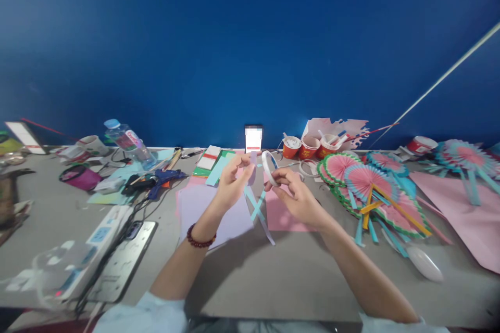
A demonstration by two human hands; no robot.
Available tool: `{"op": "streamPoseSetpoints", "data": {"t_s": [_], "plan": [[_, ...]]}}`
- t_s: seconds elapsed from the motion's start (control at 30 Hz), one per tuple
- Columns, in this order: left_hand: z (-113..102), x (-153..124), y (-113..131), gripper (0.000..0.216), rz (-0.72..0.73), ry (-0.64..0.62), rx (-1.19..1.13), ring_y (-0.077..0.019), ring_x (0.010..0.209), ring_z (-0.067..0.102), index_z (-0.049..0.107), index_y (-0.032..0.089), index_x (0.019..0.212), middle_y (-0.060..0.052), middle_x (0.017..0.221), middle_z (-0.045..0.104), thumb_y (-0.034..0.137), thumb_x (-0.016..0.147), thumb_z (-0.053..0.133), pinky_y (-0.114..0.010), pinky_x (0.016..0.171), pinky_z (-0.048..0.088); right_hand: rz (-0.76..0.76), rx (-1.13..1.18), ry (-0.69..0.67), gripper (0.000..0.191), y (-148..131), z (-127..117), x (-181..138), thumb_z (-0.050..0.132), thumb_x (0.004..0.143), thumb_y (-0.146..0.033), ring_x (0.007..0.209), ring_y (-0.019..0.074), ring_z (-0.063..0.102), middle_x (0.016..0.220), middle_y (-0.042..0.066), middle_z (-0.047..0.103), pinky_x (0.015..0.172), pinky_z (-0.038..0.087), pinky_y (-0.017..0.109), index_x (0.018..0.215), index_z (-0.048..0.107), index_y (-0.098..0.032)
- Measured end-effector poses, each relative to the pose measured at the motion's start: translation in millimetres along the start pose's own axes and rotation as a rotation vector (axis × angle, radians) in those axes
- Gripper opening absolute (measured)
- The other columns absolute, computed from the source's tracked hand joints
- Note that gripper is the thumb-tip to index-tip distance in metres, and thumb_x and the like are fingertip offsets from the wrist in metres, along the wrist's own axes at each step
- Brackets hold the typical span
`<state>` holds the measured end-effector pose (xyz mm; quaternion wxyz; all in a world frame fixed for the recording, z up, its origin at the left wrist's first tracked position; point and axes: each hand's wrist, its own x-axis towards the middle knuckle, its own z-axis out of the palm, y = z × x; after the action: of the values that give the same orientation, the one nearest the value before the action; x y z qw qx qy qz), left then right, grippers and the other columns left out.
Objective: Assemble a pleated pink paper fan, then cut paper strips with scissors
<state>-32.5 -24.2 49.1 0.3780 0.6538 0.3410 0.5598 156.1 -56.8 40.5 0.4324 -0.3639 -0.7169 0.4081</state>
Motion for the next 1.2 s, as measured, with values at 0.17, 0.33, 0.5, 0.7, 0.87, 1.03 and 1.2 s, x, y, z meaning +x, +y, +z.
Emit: {"op": "streamPoseSetpoints", "data": {"t_s": [0.17,0.33,0.5,0.7,0.87,1.03,1.2], "plan": [[1.7,0.1,-3.3,0.020,0.017,0.003,0.028,-0.0207,0.092,0.059,0.061,0.018,0.091,-0.010,0.103,0.066,0.037,0.089,0.054,-0.034,0.085,0.044,-0.005,-0.084,0.001,0.013,0.9,2.0,1.2,0.047,0.093,-0.027,0.094,0.0200,0.064,0.094,0.008,0.065,0.086,0.045,0.036,0.103,0.047,-0.020],[3.2,0.9,2.0,0.019,0.035,-0.011,0.103,-0.0186,0.086,0.059,0.061,0.019,0.087,-0.008,0.101,0.067,0.035,0.089,0.053,-0.032,0.078,0.045,0.013,-0.102,0.005,0.012,4.4,2.2,2.9,0.047,0.091,-0.024,0.093,0.0207,0.064,0.094,0.007,0.065,0.085,0.046,0.038,0.102,0.047,-0.021],[6.3,-0.1,0.6,0.018,0.029,0.033,0.160,-0.0191,0.083,0.059,0.063,0.019,0.089,-0.006,0.087,0.066,0.035,0.087,0.055,-0.032,0.078,0.046,0.037,-0.059,0.016,0.013,11.8,1.6,5.2,0.048,0.089,-0.022,0.091,0.0207,0.065,0.089,0.007,0.067,0.084,0.046,0.038,0.102,0.047,-0.021],[8.7,-0.9,-0.9,0.018,-0.024,0.005,0.033,-0.0197,0.087,0.061,0.064,0.018,0.089,-0.008,0.095,0.068,0.034,0.087,0.057,-0.034,0.081,0.047,0.109,-0.055,0.071,0.027,19.1,-0.5,8.3,0.050,0.085,-0.020,0.085,0.0193,0.066,0.084,0.004,0.070,0.082,0.046,0.037,0.111,0.044,-0.020],[10.1,-2.1,4.9,0.018,-0.116,-0.030,-0.118,-0.0217,0.095,0.063,0.064,0.019,0.085,-0.008,0.100,0.070,0.037,0.086,0.059,-0.037,0.088,0.047,0.155,0.073,0.100,0.051,23.7,-2.6,12.2,0.054,0.081,-0.021,0.080,0.0188,0.068,0.076,0.000,0.068,0.080,0.049,0.038,0.129,0.037,-0.021],[12.0,-2.6,7.6,0.023,-0.144,-0.043,-0.146,-0.0225,0.093,0.065,0.062,0.018,0.081,-0.009,0.093,0.071,0.041,0.083,0.062,-0.038,0.087,0.048,0.279,0.212,0.112,0.039,25.8,-2.1,15.6,0.061,0.073,-0.025,0.064,0.0158,0.068,0.071,-0.002,0.067,0.067,0.053,0.033,0.112,0.052,-0.021],[11.3,-2.7,5.0,0.022,-0.138,-0.036,-0.083,-0.0200,0.086,0.065,0.061,0.018,0.081,-0.008,0.092,0.071,0.039,0.084,0.061,-0.033,0.079,0.050,0.402,0.269,0.148,0.034,27.2,-0.5,19.0,0.066,0.072,-0.042,0.048,0.0140,0.062,0.057,-0.001,0.066,0.043,0.045,0.022,0.094,0.057,-0.018]]}}
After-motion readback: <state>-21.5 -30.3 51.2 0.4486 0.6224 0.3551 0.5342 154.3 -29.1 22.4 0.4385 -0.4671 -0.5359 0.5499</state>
